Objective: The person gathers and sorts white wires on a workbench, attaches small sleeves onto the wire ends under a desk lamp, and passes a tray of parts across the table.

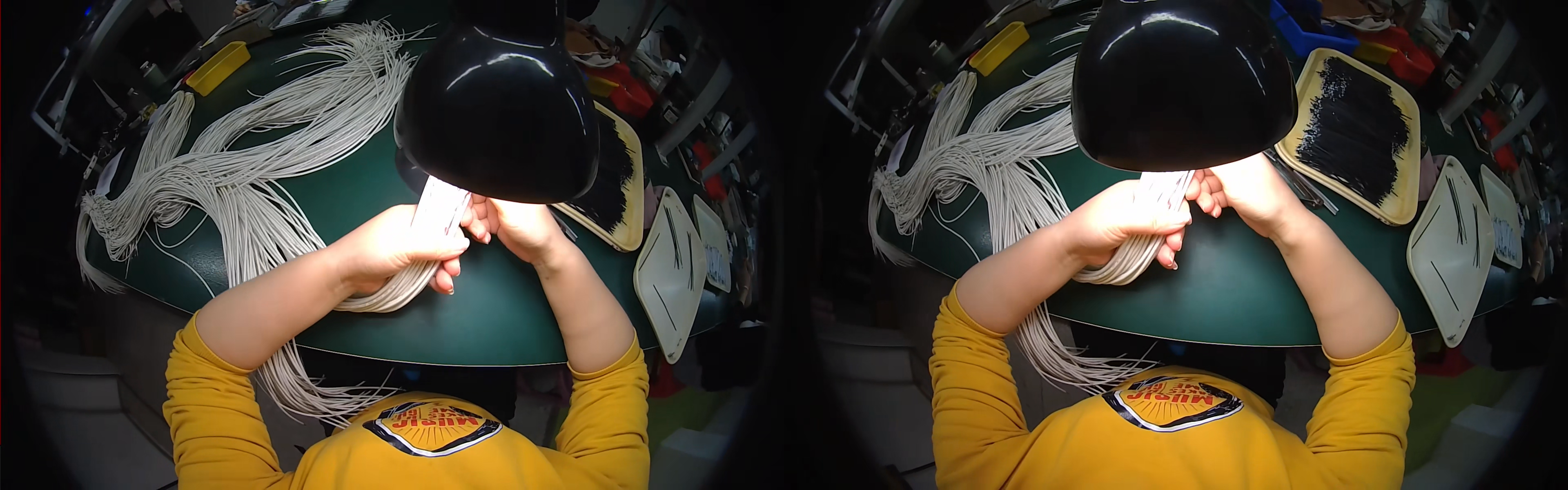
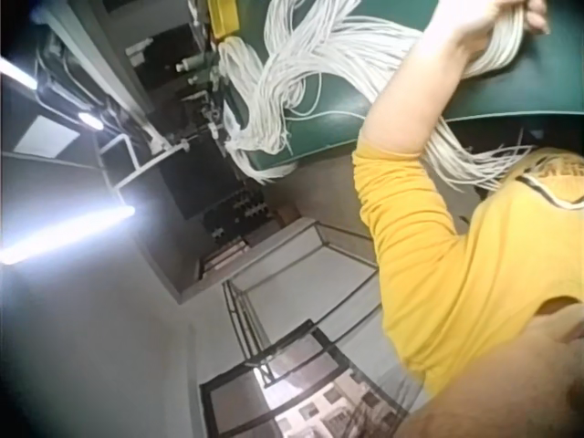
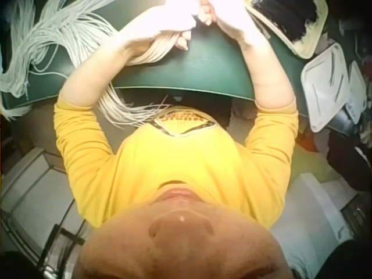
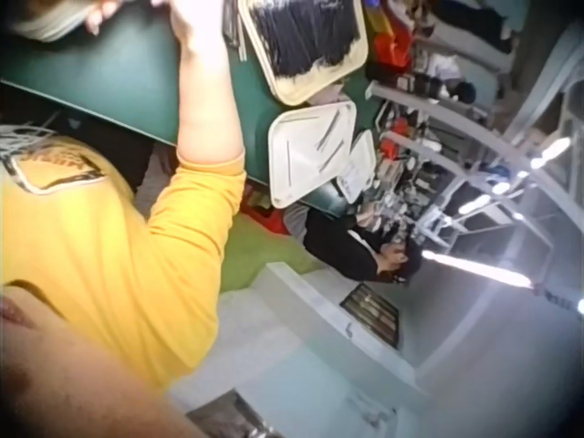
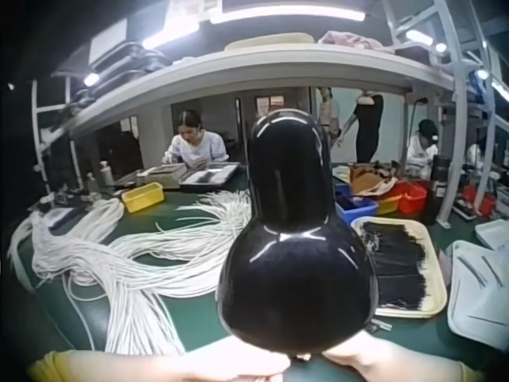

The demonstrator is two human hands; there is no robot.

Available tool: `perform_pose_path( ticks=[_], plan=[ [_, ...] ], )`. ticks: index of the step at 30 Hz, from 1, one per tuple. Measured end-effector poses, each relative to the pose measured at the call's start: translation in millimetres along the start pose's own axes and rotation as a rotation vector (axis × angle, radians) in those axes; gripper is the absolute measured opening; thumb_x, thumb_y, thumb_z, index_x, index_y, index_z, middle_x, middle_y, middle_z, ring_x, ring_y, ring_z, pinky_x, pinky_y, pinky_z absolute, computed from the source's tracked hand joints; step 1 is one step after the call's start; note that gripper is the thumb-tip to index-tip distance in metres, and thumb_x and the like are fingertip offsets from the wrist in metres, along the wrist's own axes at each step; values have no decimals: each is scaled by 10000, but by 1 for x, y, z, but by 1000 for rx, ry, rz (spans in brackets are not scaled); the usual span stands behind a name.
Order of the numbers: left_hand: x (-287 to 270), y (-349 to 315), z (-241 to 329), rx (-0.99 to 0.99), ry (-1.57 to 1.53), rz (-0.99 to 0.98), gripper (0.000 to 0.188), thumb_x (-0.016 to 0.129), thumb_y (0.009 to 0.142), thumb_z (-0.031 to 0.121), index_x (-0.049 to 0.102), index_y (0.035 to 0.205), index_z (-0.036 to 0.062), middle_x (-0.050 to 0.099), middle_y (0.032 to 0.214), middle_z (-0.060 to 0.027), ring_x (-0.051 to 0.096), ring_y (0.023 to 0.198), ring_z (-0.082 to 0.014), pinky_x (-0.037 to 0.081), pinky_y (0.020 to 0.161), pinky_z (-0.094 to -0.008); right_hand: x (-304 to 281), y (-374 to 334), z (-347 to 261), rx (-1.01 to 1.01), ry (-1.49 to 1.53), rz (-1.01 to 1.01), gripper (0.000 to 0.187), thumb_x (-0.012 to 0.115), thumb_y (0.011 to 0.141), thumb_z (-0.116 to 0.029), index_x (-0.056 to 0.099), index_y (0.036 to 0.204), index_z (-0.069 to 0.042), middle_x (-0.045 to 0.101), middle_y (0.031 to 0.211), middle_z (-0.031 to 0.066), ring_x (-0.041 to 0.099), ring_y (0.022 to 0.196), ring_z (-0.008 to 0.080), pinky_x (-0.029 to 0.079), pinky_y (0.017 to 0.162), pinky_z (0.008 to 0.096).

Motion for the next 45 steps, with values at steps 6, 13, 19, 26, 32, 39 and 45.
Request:
perform_pose_path(
  ticks=[6,13,19,26,32,39,45],
  plan=[
    [-20,3,3,80,119,99,253,592,767,154,497,931,-14,555,717,-63,568,623,-120,470,583,-219,-3,1,14,41,-135,103,243,460,856,-231,533,774,-13,510,658,23,450,532,69,361,462,188],
    [-25,2,1,94,109,71,247,546,802,158,486,959,-22,573,771,-84,570,627,-120,468,582,-220,-22,-2,12,-134,-246,208,143,532,816,-148,547,758,-18,502,612,20,460,526,73,375,466,189],
    [-19,-4,6,127,150,69,258,548,798,140,477,960,-48,576,821,-125,594,685,-176,483,622,-242,-7,-9,15,-115,-389,118,95,548,800,-110,564,831,-22,544,687,29,513,606,96,411,509,200],
    [-35,-6,19,260,176,250,216,602,748,71,518,927,-14,562,845,-59,546,755,-105,442,696,-221,15,-21,-35,-623,-864,100,259,447,838,-205,480,1024,-28,560,928,82,555,708,177,465,632,227],
    [-18,-6,30,319,98,151,198,604,740,49,553,924,-5,569,860,-35,532,769,-90,429,714,-223,8,-25,-46,-592,-830,105,318,503,799,-153,454,1086,-25,518,1027,90,517,831,184,434,728,254],
    [-28,-15,13,248,111,147,225,589,744,35,535,955,-21,572,891,-79,542,821,-133,423,752,-239,-8,-7,26,-250,-218,17,428,609,732,-43,445,1127,-18,468,1130,94,462,993,186,389,848,293],
    [-29,-11,11,210,166,138,244,598,735,32,535,963,-26,570,920,-96,539,874,-157,409,805,-257,18,-6,5,-75,-256,-37,148,570,753,-25,535,896,-11,542,804,45,505,698,124,435,605,250]
  ],
)
Point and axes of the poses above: each hand's wrist, its own y-axis towards the middle knuckle, its own x-axis out of the palm, z = x × y, the point moved 10 cm from there along y, towards the middle knuckle
